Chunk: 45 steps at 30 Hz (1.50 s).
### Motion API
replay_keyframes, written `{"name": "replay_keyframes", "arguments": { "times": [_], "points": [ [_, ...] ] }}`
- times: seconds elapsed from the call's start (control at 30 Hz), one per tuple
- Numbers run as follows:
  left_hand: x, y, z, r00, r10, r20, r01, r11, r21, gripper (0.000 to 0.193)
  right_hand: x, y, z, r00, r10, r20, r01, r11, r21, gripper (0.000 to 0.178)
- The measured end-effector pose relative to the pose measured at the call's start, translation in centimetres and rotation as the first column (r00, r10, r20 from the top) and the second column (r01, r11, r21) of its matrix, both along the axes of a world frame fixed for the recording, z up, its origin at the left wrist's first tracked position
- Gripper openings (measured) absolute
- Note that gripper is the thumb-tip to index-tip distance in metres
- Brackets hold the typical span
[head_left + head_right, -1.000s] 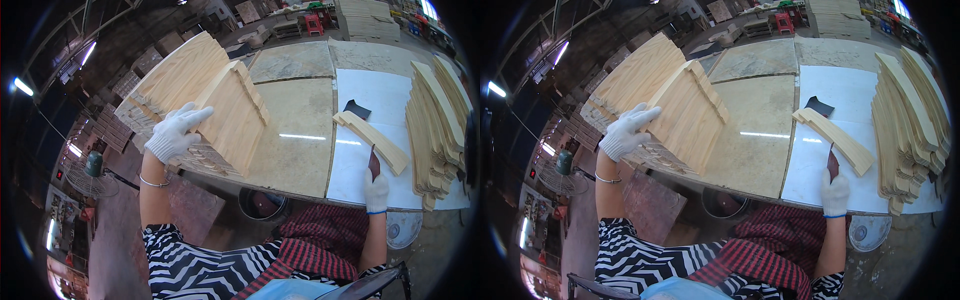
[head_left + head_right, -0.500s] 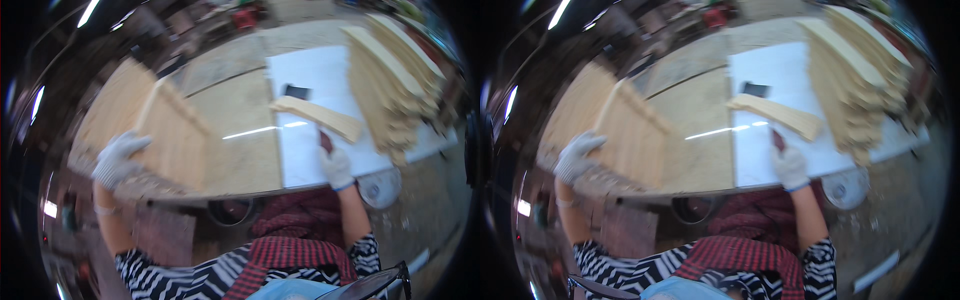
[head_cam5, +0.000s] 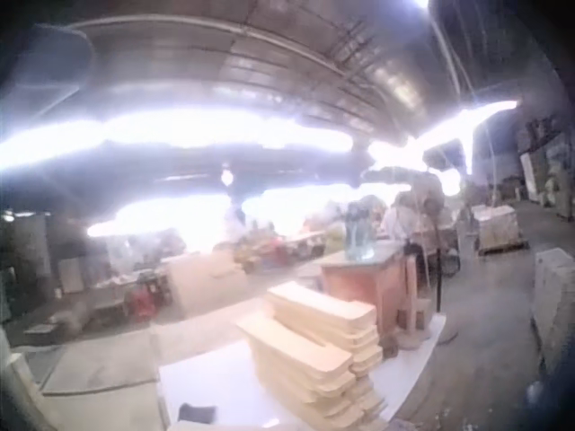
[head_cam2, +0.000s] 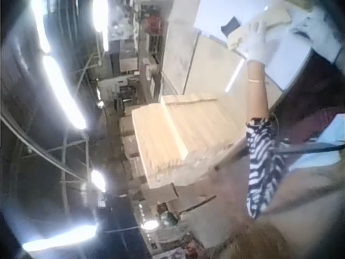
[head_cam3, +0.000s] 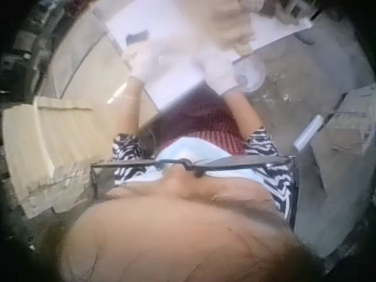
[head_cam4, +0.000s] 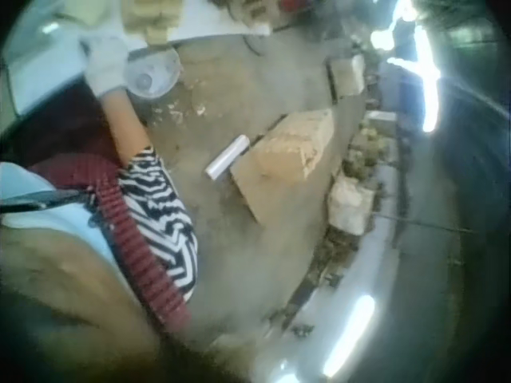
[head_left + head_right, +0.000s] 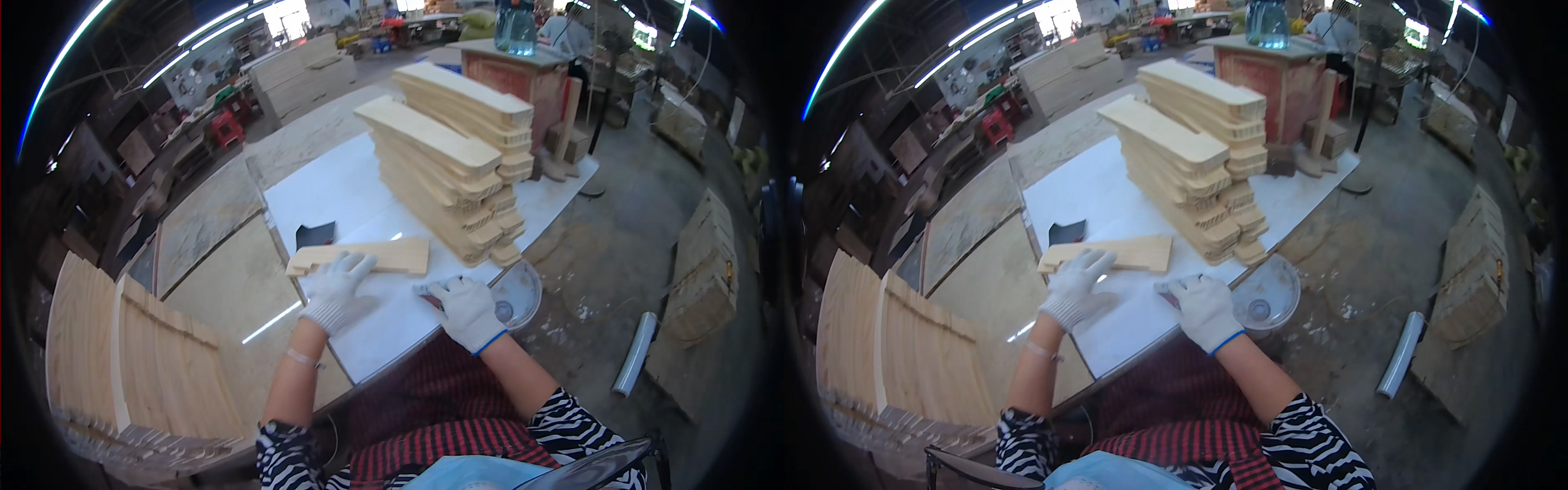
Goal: Sanding small curved wooden components using sandpaper at a factory workbench.
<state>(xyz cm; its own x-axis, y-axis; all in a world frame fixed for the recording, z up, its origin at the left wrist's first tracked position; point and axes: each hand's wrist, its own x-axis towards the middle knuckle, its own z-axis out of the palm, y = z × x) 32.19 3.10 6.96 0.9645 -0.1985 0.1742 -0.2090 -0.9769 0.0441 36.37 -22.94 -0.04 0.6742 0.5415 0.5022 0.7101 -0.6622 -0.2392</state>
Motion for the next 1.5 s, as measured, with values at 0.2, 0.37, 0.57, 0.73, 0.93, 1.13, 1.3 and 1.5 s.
{"name": "replay_keyframes", "arguments": {
  "times": [0.2,0.37,0.57,0.73,0.93,1.13,1.3,1.5],
  "points": [
    [9.5,-1.8,-3.6,0.988,0.035,-0.147,-0.020,0.995,0.097,0.085,2.2,-1.3,0.1,0.952,-0.060,-0.299,0.052,0.998,-0.033,0.035],
    [9.4,-2.1,-1.8,0.953,0.082,-0.290,-0.038,0.988,0.152,0.091,2.5,-1.5,-0.8,0.914,-0.089,-0.396,0.140,0.985,0.104,0.038],
    [3.6,-3.0,-1.5,0.998,-0.062,0.031,0.062,0.998,0.014,0.088,-0.9,-3.7,-1.1,0.922,-0.033,-0.385,0.255,0.801,0.542,0.032],
    [0.2,-2.7,-5.3,0.995,-0.067,0.075,0.070,0.997,-0.039,0.083,-1.7,-5.4,-4.1,0.909,0.031,-0.416,0.243,0.770,0.589,0.032],
    [0.5,-1.5,-4.2,0.998,-0.008,0.069,0.016,0.992,-0.123,0.075,-2.9,-3.8,-1.4,0.869,0.148,-0.472,0.227,0.728,0.647,0.032],
    [-5.2,-4.8,-2.9,0.993,0.018,-0.116,-0.032,0.992,-0.120,0.073,-4.0,-4.8,-0.3,0.868,-0.007,-0.497,0.339,0.740,0.581,0.034],
    [-6.2,-5.0,-5.7,1.000,-0.008,0.006,0.009,0.979,-0.205,0.073,-5.7,-2.7,-0.9,0.936,0.082,-0.343,0.104,0.865,0.491,0.044],
    [-5.9,-4.9,-5.4,0.999,-0.022,0.032,0.029,0.972,-0.234,0.072,-3.5,2.3,-1.6,0.976,0.068,-0.205,-0.015,0.968,0.251,0.060]
  ]
}}
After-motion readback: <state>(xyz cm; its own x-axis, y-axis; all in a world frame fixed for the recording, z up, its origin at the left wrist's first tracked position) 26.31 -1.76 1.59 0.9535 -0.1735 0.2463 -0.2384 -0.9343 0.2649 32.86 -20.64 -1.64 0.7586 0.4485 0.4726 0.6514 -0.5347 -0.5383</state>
